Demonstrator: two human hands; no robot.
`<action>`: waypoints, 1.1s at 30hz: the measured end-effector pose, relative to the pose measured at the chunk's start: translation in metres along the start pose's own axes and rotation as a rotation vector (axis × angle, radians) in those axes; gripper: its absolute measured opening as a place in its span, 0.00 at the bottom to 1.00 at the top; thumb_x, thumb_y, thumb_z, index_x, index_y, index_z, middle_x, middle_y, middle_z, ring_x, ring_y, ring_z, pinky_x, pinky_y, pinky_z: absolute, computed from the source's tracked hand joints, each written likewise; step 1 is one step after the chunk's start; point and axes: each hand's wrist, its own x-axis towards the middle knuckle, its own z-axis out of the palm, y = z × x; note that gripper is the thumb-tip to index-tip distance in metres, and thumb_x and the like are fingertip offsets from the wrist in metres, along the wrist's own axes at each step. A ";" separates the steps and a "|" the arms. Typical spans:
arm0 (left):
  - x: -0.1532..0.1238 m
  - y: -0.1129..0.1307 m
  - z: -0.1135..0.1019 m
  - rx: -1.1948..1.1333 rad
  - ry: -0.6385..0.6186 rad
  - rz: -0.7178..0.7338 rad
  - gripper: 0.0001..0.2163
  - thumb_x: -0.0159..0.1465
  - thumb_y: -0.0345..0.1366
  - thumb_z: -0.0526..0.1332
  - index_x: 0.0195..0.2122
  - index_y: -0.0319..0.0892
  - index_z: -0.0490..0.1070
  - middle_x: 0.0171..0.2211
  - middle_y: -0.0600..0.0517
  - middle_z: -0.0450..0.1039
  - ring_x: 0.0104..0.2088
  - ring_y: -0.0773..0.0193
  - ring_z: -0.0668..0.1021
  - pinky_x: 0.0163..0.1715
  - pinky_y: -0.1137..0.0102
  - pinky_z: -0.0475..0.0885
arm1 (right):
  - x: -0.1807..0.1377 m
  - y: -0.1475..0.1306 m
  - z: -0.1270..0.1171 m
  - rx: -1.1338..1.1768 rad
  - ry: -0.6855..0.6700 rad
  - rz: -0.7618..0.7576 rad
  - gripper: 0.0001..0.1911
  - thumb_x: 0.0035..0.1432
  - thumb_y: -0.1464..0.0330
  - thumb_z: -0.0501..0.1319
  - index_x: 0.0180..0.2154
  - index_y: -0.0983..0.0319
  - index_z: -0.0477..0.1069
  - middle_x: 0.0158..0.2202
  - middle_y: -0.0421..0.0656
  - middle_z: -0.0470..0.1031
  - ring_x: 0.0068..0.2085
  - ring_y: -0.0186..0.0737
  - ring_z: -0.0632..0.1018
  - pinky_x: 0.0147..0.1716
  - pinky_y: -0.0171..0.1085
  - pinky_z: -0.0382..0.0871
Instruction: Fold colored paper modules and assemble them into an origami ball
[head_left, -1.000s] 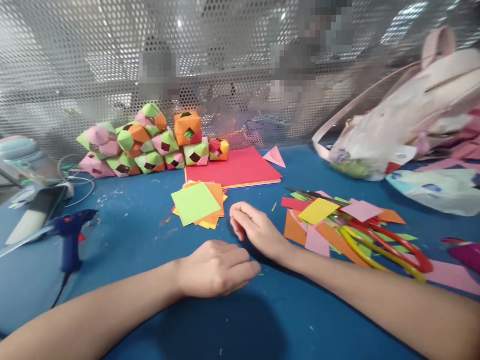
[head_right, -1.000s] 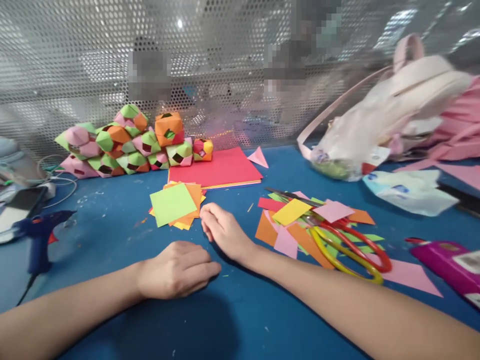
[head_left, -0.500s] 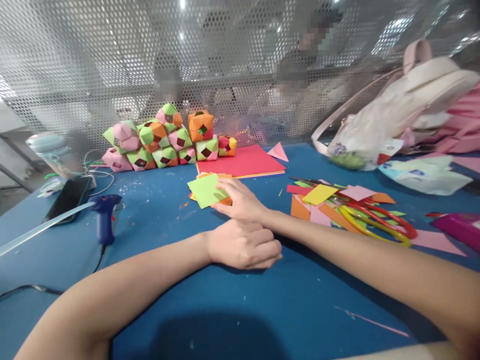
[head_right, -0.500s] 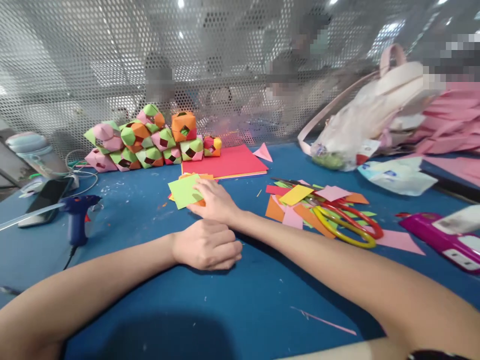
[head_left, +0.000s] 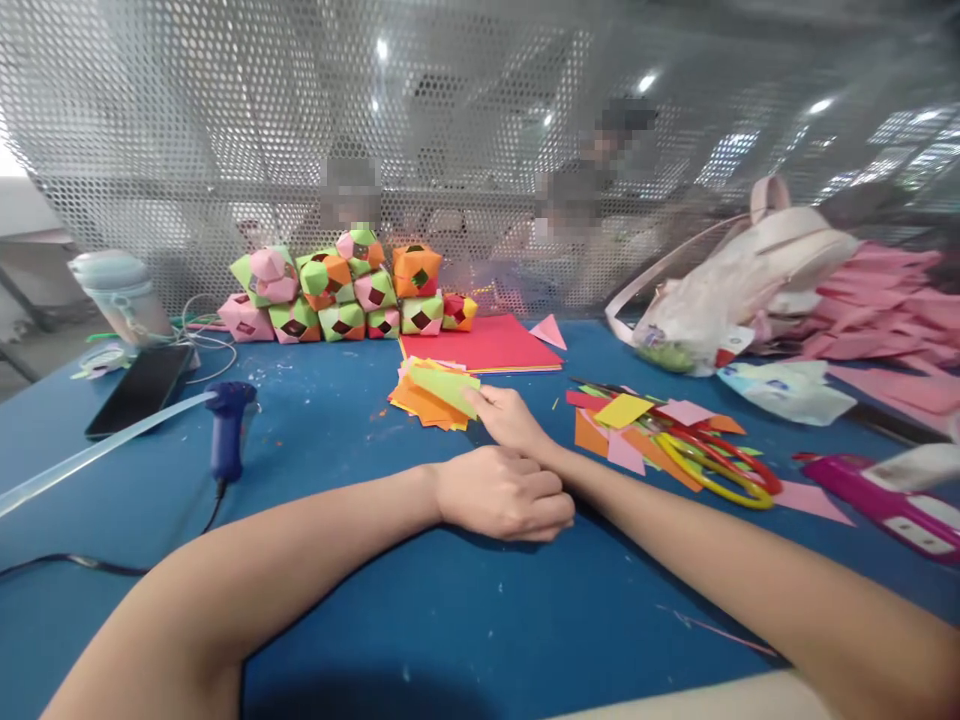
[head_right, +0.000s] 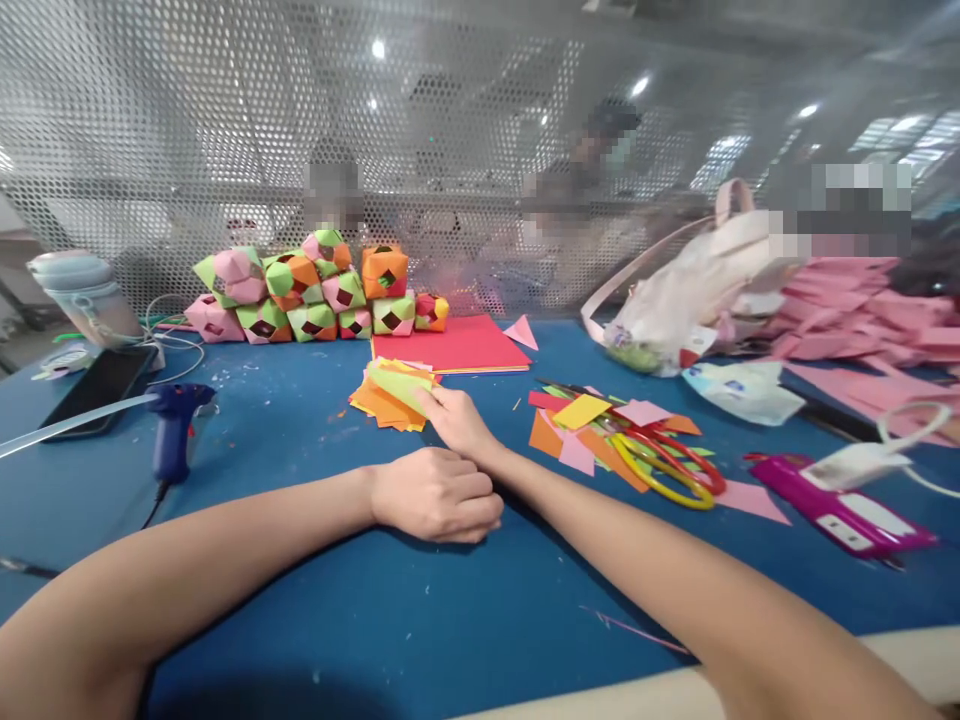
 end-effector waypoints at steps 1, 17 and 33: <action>0.000 0.000 0.000 0.002 -0.003 -0.003 0.15 0.67 0.36 0.46 0.30 0.39 0.69 0.24 0.52 0.70 0.23 0.68 0.71 0.24 0.70 0.65 | -0.001 0.001 -0.001 0.021 0.045 0.021 0.25 0.61 0.52 0.44 0.18 0.60 0.53 0.16 0.35 0.54 0.19 0.30 0.59 0.18 0.32 0.53; -0.003 0.001 -0.005 -0.039 -0.187 -0.156 0.16 0.68 0.37 0.45 0.31 0.40 0.68 0.25 0.51 0.72 0.24 0.68 0.73 0.23 0.70 0.63 | -0.003 -0.003 -0.036 0.198 0.310 -0.005 0.20 0.59 0.56 0.52 0.22 0.61 0.67 0.23 0.41 0.71 0.25 0.37 0.74 0.25 0.35 0.69; -0.004 -0.008 -0.010 -0.305 -0.229 -0.674 0.13 0.67 0.33 0.46 0.31 0.38 0.68 0.30 0.49 0.74 0.29 0.68 0.73 0.30 0.74 0.67 | -0.023 0.020 -0.026 0.236 0.058 -0.166 0.17 0.59 0.68 0.52 0.48 0.58 0.73 0.53 0.43 0.71 0.54 0.41 0.71 0.57 0.45 0.62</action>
